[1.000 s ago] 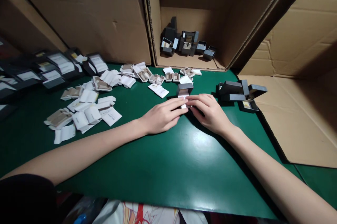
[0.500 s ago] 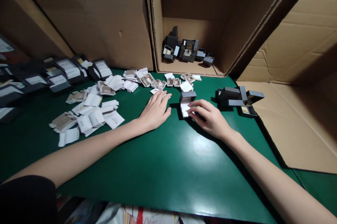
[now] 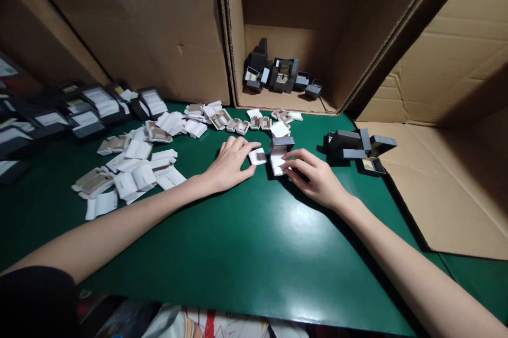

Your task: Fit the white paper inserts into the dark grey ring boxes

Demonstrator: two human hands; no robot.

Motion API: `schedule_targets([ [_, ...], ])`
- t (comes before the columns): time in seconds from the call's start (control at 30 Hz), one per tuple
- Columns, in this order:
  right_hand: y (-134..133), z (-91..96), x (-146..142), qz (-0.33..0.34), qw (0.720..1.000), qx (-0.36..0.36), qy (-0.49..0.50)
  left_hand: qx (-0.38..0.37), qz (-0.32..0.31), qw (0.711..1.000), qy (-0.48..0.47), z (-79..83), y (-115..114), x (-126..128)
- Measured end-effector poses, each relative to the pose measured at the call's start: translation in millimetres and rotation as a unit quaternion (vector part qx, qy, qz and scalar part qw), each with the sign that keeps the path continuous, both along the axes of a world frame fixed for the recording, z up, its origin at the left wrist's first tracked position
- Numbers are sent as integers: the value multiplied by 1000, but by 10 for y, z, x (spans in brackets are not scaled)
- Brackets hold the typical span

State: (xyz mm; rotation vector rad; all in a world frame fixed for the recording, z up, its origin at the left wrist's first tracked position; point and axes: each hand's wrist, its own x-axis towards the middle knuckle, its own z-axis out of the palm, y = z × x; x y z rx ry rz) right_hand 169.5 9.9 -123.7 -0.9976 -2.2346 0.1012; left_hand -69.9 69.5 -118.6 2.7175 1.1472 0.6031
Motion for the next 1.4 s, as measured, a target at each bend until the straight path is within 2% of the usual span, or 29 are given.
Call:
schedule_targets([
  [0.27, 1, -14, -6, -7, 1000, 5, 0, -84, -25, 981, -176, -53, 24, 41],
  [0.37, 4, -20, -5, -4, 1000, 0, 5, -104, -29, 973, -203, -55, 28, 46],
  [0.53, 7, -12, -13, -18, 1000, 17, -11, -88, -28, 959, -269, 2, -12, 57],
  [0.6, -1, 7, -25, -17, 999, 33, -14, -80, -46, 950, -297, 29, -42, 65],
  [0.73, -47, 54, -70, 7, 1000, 5, 11, -94, -106, 949, -281, 57, -111, 81],
  [0.9, -110, 91, -146, 38, 995, -48, 75, -107, -103, 958, -245, 43, -139, 83],
  [1.07, -142, 99, -192, 35, 991, -60, 117, -58, -148, 959, -233, 41, -119, 73],
  [1.27, -162, 114, -206, 29, 985, -79, 149, -7, -155, 961, -229, 33, -133, 64],
  [1.4, -161, 112, -201, 12, 982, -96, 162, -4, -167, 960, -222, -6, -149, 78],
])
